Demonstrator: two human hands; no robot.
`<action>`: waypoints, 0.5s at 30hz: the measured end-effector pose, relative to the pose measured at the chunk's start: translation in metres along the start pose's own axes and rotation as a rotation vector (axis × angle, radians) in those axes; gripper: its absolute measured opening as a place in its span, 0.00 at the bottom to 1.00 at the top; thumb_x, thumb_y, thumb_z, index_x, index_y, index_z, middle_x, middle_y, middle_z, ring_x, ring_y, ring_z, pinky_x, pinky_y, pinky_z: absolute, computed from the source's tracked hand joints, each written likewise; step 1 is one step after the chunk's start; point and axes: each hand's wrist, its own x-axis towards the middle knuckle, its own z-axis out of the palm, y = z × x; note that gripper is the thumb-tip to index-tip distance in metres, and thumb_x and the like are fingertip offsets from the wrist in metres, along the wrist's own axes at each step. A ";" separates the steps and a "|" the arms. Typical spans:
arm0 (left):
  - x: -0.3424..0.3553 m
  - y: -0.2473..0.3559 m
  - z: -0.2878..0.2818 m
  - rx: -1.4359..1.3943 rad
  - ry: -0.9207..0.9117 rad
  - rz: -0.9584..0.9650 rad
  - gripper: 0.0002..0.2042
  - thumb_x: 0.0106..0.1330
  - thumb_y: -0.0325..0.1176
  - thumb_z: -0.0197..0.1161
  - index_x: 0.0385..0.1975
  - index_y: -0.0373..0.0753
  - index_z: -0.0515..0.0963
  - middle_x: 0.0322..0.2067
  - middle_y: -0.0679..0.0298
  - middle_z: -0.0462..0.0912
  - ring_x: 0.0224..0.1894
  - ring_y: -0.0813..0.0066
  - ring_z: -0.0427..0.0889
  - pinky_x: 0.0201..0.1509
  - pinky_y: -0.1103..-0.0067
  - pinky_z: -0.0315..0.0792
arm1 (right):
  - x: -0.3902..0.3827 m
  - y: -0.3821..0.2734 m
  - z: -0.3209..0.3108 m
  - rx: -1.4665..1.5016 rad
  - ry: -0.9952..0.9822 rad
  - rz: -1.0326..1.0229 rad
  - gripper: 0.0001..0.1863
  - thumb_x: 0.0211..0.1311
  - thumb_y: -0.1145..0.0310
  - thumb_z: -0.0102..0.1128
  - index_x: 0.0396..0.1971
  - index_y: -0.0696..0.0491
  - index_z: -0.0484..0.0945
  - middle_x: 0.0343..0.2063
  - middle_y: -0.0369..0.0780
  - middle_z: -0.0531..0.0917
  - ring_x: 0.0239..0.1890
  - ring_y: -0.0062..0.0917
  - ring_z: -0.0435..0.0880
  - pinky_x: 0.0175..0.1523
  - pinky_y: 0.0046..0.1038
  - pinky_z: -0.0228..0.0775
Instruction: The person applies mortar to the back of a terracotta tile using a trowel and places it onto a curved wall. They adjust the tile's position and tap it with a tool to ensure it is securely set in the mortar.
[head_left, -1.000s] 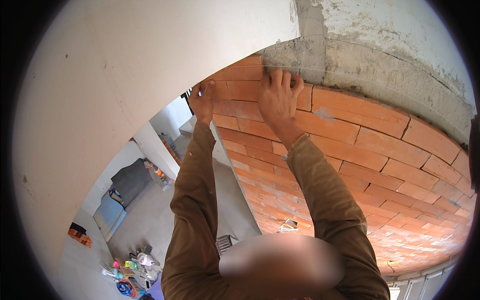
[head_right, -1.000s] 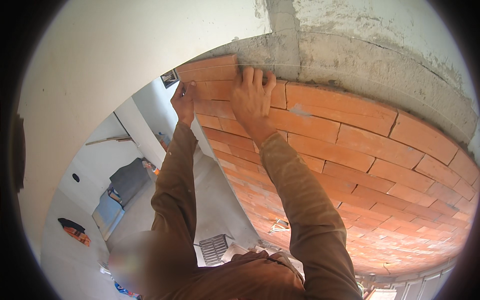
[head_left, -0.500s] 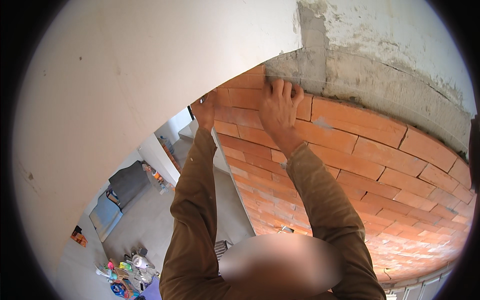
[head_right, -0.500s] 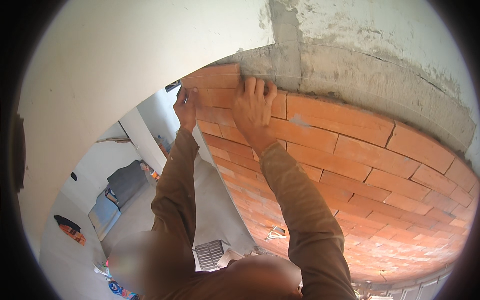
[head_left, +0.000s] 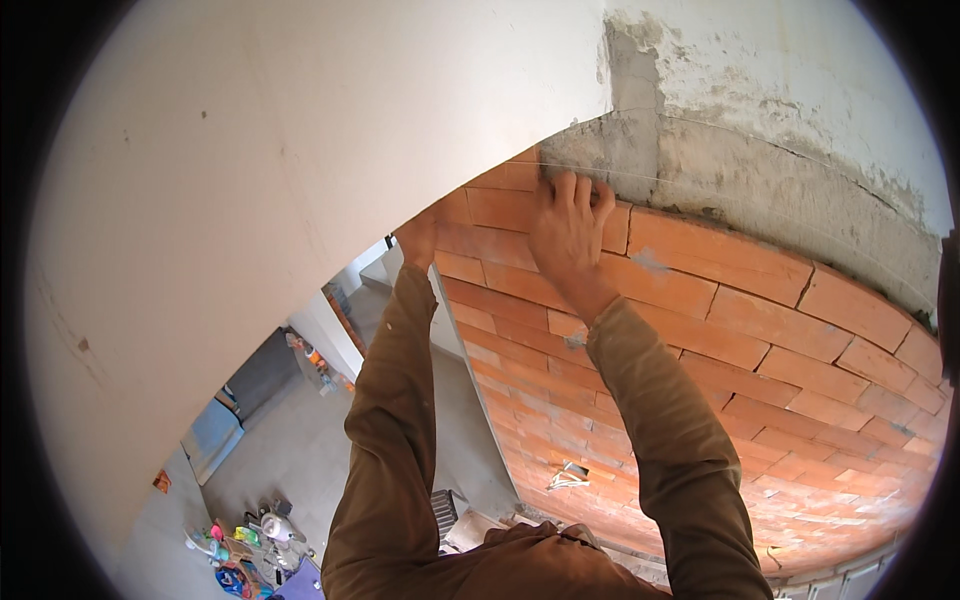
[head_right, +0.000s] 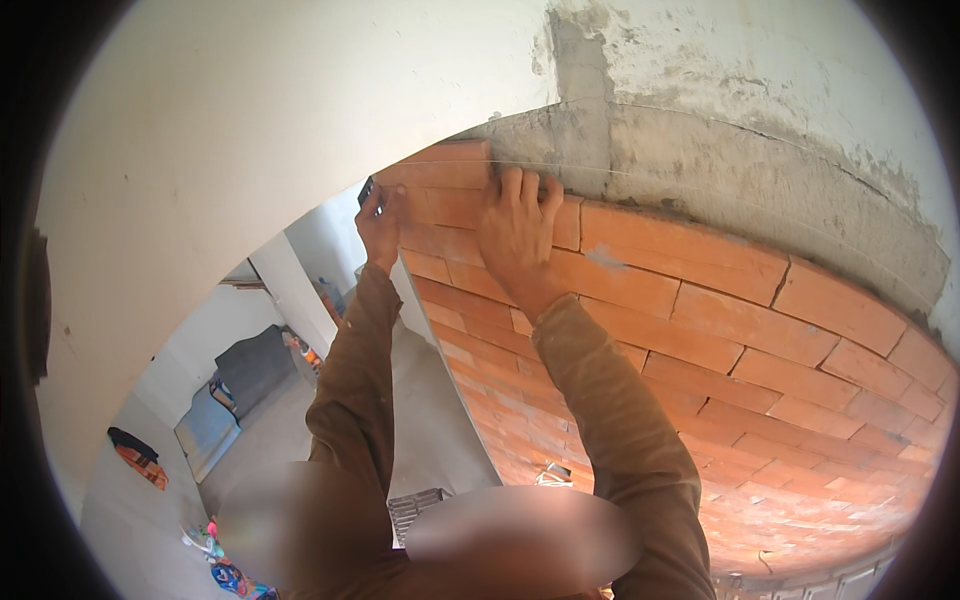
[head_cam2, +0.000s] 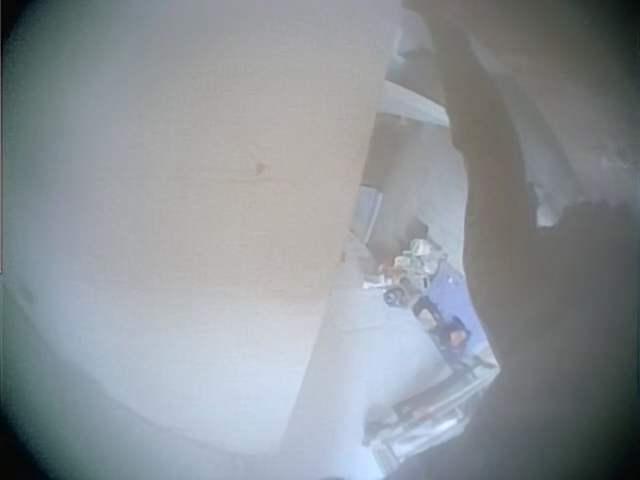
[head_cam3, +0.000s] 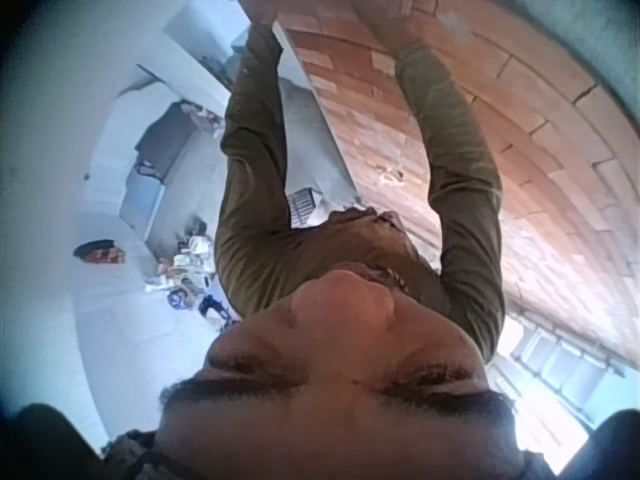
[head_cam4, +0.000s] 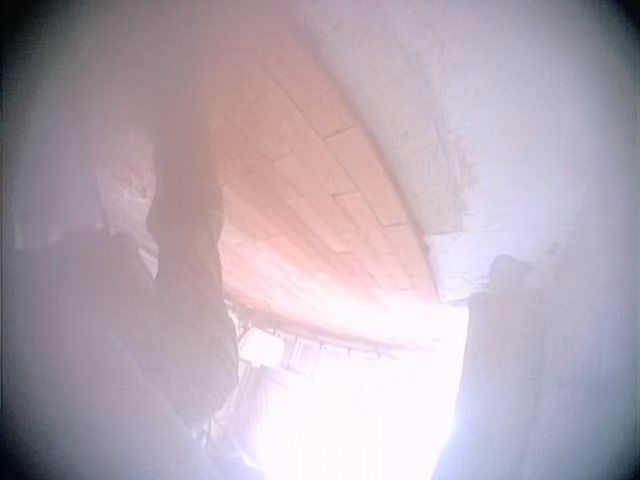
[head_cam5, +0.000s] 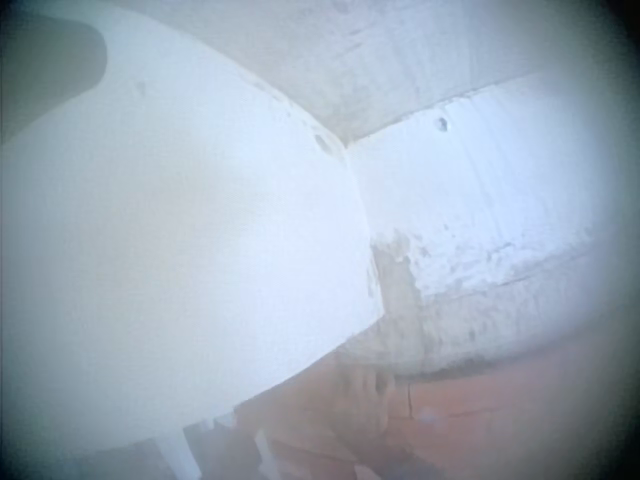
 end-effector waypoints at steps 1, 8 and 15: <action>0.001 -0.002 -0.002 -0.018 -0.016 -0.008 0.34 0.63 0.41 0.71 0.61 0.20 0.69 0.46 0.64 0.79 0.49 0.78 0.72 0.58 0.82 0.66 | -0.001 0.001 -0.002 -0.006 -0.016 -0.011 0.12 0.55 0.75 0.55 0.39 0.60 0.80 0.37 0.42 0.70 0.45 0.35 0.70 0.63 0.53 0.52; 0.000 -0.001 -0.005 -0.028 -0.055 -0.034 0.34 0.63 0.41 0.72 0.61 0.20 0.69 0.37 0.71 0.76 0.42 0.82 0.69 0.50 0.85 0.66 | -0.004 0.006 -0.007 0.052 0.027 -0.018 0.14 0.55 0.75 0.55 0.42 0.61 0.80 0.38 0.44 0.74 0.47 0.39 0.71 0.61 0.50 0.55; 0.005 -0.008 -0.010 -0.031 -0.057 -0.031 0.37 0.63 0.43 0.72 0.62 0.20 0.67 0.42 0.68 0.78 0.46 0.81 0.72 0.55 0.85 0.66 | 0.025 0.007 -0.027 0.146 0.208 -0.040 0.15 0.53 0.74 0.56 0.42 0.56 0.81 0.35 0.42 0.78 0.44 0.35 0.73 0.48 0.41 0.61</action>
